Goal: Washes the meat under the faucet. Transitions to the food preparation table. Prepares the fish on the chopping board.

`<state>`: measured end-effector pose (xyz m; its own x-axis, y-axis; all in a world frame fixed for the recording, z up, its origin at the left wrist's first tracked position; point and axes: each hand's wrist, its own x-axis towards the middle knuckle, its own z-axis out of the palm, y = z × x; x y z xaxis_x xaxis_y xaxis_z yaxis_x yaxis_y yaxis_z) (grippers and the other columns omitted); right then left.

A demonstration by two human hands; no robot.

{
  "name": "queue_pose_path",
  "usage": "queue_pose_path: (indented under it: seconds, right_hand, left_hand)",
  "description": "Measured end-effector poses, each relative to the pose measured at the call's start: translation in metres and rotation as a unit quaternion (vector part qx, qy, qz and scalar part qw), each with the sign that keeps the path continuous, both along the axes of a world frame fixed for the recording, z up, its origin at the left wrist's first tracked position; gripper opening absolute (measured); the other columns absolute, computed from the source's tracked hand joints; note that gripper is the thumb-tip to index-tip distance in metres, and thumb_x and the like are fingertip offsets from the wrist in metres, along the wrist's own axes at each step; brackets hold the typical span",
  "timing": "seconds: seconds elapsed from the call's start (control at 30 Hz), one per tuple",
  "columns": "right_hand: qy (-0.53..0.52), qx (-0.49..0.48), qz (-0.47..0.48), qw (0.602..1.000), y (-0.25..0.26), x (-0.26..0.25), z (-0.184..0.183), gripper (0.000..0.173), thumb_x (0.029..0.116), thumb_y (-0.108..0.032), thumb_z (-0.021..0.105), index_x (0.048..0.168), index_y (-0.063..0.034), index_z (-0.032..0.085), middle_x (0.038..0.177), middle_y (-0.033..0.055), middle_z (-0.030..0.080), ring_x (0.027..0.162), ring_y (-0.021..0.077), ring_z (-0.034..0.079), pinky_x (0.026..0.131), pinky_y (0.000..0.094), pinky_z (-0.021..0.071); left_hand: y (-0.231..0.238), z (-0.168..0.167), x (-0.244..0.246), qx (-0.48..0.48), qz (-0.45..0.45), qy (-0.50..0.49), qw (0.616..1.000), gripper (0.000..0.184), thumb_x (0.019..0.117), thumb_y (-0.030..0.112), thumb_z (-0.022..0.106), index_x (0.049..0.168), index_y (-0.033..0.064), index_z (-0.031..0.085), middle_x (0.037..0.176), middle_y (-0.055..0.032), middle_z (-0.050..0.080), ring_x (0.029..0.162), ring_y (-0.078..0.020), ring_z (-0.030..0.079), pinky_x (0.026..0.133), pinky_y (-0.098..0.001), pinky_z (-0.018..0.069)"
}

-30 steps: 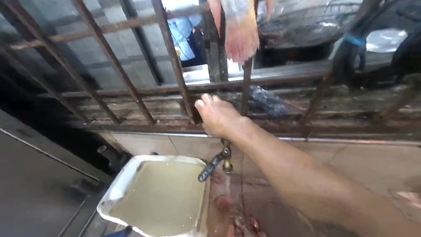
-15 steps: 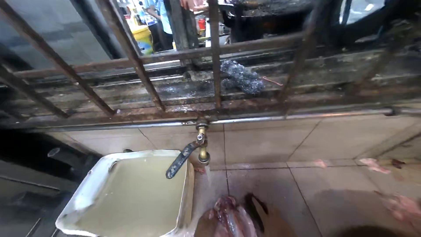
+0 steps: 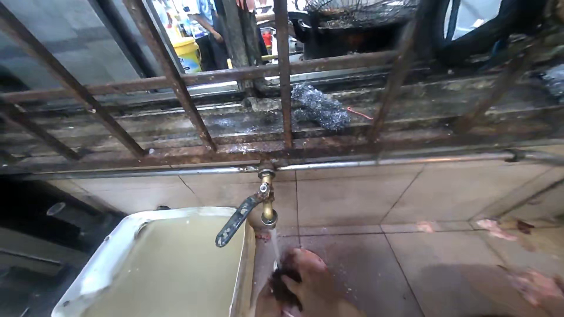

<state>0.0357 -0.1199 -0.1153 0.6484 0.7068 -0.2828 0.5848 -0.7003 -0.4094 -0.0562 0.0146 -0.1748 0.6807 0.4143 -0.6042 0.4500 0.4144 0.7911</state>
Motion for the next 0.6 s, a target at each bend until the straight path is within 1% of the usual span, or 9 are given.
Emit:
queue_pose_path:
  seconds: [0.03,0.07,0.13,0.23,0.33,0.4,0.47,0.53,0.6]
  right_hand:
    - [0.012,-0.049,-0.009,0.999,0.009,0.010,0.008,0.038,0.0999,-0.034,0.059,0.134,-0.0205,0.069,0.145,0.0214,0.057,0.134,0.0434,0.053,0.110,0.0654,0.0419]
    - [0.045,-0.120,0.000,0.992,0.016,0.019,0.028,0.037,0.1011,-0.022,0.058,0.136,-0.0107,0.066,0.144,0.0293,0.053,0.132,0.0501,0.051,0.107,0.0692,0.0400]
    - [0.047,-0.168,0.025,0.984,0.019,0.033,0.044,0.046,0.0995,-0.011,0.057,0.145,-0.0120,0.057,0.145,0.0324,0.048,0.128,0.0528,0.052,0.100,0.0688,0.0449]
    - [0.026,-0.080,0.091,0.992,0.018,0.028,0.017,0.047,0.0988,-0.012,0.061,0.145,-0.0194,0.058,0.150,0.0308,0.046,0.131,0.0524,0.050,0.102,0.0689,0.0458]
    - [-0.012,-0.102,0.038,0.994,0.035,0.031,0.015,0.047,0.1003,-0.012,0.057,0.147,-0.0154,0.056,0.145,0.0320,0.048,0.125,0.0510,0.055,0.097,0.0638,0.0514]
    - [-0.009,-0.068,0.074,0.995,0.034,0.026,0.015,0.042,0.1010,-0.010,0.056,0.143,-0.0133,0.059,0.142,0.0314,0.051,0.125,0.0506,0.056,0.099,0.0639,0.0503]
    - [0.030,-0.065,0.118,0.990,0.025,0.030,0.012,0.040,0.1007,-0.011,0.058,0.140,-0.0152,0.063,0.146,0.0294,0.050,0.132,0.0512,0.050,0.107,0.0681,0.0427]
    - [0.018,-0.105,0.101,0.989,0.026,0.039,0.017,0.035,0.1001,-0.012,0.058,0.134,-0.0140,0.066,0.146,0.0265,0.052,0.133,0.0493,0.050,0.106,0.0679,0.0419]
    - [0.000,-0.090,0.102,0.991,0.028,0.036,0.012,0.037,0.0995,-0.012,0.058,0.136,-0.0121,0.064,0.144,0.0284,0.052,0.130,0.0504,0.052,0.103,0.0673,0.0452]
  left_hand:
    - [0.005,-0.005,0.001,0.012,0.001,0.010,1.000,0.030,0.1003,0.001,0.054,0.130,-0.0049,0.055,0.104,-0.0176,0.069,0.088,-0.0230,0.068,0.078,-0.0432,0.0591]
    - [0.009,-0.008,0.000,0.010,0.001,0.023,1.000,0.030,0.1014,0.003,0.055,0.131,-0.0049,0.055,0.106,-0.0178,0.067,0.090,-0.0232,0.067,0.079,-0.0432,0.0585]
    - [0.011,-0.009,-0.001,-0.001,0.002,0.035,0.999,0.030,0.1024,0.007,0.055,0.131,-0.0032,0.055,0.105,-0.0172,0.068,0.088,-0.0223,0.068,0.076,-0.0414,0.0582]
    - [0.007,-0.011,0.005,0.025,-0.013,0.027,0.999,0.030,0.0998,0.006,0.059,0.128,-0.0036,0.058,0.101,-0.0174,0.070,0.087,-0.0234,0.069,0.076,-0.0432,0.0593]
    - [0.012,-0.014,0.006,0.057,-0.036,0.032,0.997,0.035,0.1014,0.009,0.061,0.133,-0.0042,0.058,0.115,-0.0205,0.069,0.101,-0.0272,0.069,0.089,-0.0479,0.0582]
    - [0.014,-0.020,0.008,0.084,-0.027,0.022,0.996,0.030,0.0987,0.004,0.060,0.127,-0.0061,0.060,0.110,-0.0206,0.070,0.097,-0.0269,0.069,0.086,-0.0480,0.0585]
    - [0.012,-0.025,0.005,0.118,-0.021,0.009,0.993,0.024,0.0983,0.003,0.058,0.119,-0.0073,0.063,0.104,-0.0182,0.070,0.093,-0.0230,0.069,0.086,-0.0443,0.0586]
    - [0.010,-0.023,0.001,0.138,-0.029,0.007,0.990,0.024,0.1037,0.008,0.054,0.119,-0.0086,0.063,0.105,-0.0185,0.069,0.097,-0.0223,0.067,0.091,-0.0433,0.0565]
    - [0.006,-0.015,0.005,0.151,-0.024,0.012,0.988,0.024,0.1022,0.008,0.057,0.118,-0.0084,0.064,0.104,-0.0191,0.071,0.096,-0.0238,0.069,0.091,-0.0449,0.0566]
